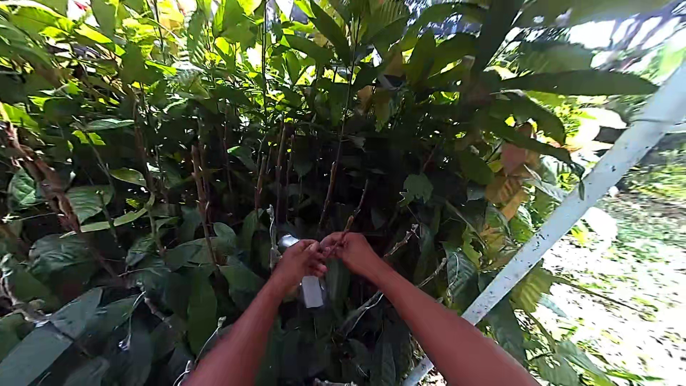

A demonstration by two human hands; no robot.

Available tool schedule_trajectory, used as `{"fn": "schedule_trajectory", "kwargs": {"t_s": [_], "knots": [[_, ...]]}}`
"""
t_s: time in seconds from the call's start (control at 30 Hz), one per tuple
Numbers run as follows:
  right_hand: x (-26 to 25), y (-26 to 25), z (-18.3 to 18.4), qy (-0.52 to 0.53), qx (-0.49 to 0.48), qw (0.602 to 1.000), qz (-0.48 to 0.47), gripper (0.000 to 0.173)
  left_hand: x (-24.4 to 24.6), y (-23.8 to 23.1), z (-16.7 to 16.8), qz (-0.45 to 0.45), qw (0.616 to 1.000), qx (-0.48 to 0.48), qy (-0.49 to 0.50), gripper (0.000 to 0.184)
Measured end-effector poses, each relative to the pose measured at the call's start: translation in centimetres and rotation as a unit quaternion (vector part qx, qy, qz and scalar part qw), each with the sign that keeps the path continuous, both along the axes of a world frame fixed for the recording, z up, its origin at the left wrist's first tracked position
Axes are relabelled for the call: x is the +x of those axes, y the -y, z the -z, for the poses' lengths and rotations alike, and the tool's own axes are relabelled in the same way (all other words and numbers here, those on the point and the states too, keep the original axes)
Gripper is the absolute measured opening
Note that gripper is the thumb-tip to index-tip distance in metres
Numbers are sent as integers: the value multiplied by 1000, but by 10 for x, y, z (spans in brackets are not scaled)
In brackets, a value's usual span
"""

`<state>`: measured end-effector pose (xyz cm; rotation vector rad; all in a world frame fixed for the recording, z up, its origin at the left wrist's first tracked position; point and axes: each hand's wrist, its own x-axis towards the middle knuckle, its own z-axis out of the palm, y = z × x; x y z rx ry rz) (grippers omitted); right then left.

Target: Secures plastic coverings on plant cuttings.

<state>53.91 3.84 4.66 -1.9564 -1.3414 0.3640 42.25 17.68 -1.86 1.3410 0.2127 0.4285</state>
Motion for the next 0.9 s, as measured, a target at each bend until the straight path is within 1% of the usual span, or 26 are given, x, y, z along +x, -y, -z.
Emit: {"fn": "schedule_trajectory", "kwargs": {"t_s": [0.03, 0.1, 0.13, 0.2, 0.23, 0.3, 0.33, 0.37, 0.4, 0.47, 0.5, 0.53, 0.57, 0.6, 0.63, 0.67, 0.7, 0.73, 0.77, 0.8, 0.83, 0.87, 0.9], "knots": [[3, 1, -1, 35, -4, 999, -20, 21, 0, 0, 1, 2, 1000, -5, 6, 23], [6, 3, -5, 66, -35, 996, -41, 20, 1, 1, 3, -11, 1000, 9, 26, 12], [6, 3, -7, 69, -56, 995, -42, 20, 1, 2, 3, -27, 999, 29, 34, 12], [3, 0, -12, 52, -112, 992, -23, 22, -1, 6, 2, -65, 992, 104, 38, 17], [1, -1, -14, 28, -134, 990, -8, 24, -2, 7, 1, -80, 984, 159, 33, 19], [-3, -1, -14, -26, -148, 988, 20, 24, -2, 8, 1, -110, 953, 280, 16, 22], [-9, 3, -12, -28, -143, 989, 28, 23, -1, 6, 1, -123, 941, 316, 8, 22], [-20, 10, -12, 10, -143, 989, 26, 22, 0, 4, 0, -128, 937, 326, -1, 22], [-38, 19, -14, 82, -153, 985, 14, 24, 0, 1, -2, -125, 939, 319, -10, 22], [-77, 35, -21, 211, -203, 955, -40, 31, -2, -3, -6, -97, 955, 281, -26, 21], [-91, 39, -24, 239, -228, 941, -73, 35, -2, 0, -5, -75, 961, 266, -29, 20], [-100, 40, -30, 237, -247, 934, -103, 34, -1, 8, -2, -48, 963, 262, -29, 19], [-103, 38, -38, 212, -259, 934, -122, 28, -1, 19, 2, -21, 965, 261, -24, 18], [-97, 32, -51, 168, -262, 941, -133, 23, -2, 31, 8, -1, 968, 250, -11, 19], [-83, 25, -65, 116, -261, 949, -136, 25, -2, 39, 17, 20, 966, 257, 4, 18], [-64, 20, -77, 87, -253, 955, -128, 29, -2, 41, 20, 41, 951, 308, 3, 24], [-38, 17, -83, 103, -244, 958, -111, 32, -6, 40, 17, 56, 929, 365, -18, 25], [-11, 16, -83, 165, -248, 950, -90, 34, -11, 37, 10, 58, 917, 393, -40, 24], [8, 18, -78, 248, -262, 930, -62, 34, -17, 29, 1, 46, 917, 392, -54, 24], [16, 21, -68, 319, -282, 904, -39, 31, -24, 18, -4, 26, 926, 372, -57, 23], [13, 23, -56, 362, -299, 882, -32, 31, -31, 8, -7, 8, 938, 344, -50, 21], [7, 25, -46, 377, -315, 870, -39, 32, -38, 0, -10, -5, 948, 316, -45, 21], [1, 29, -35, 364, -311, 875, -66, 28, -43, -4, -10, -14, 955, 292, -41, 19]]}}
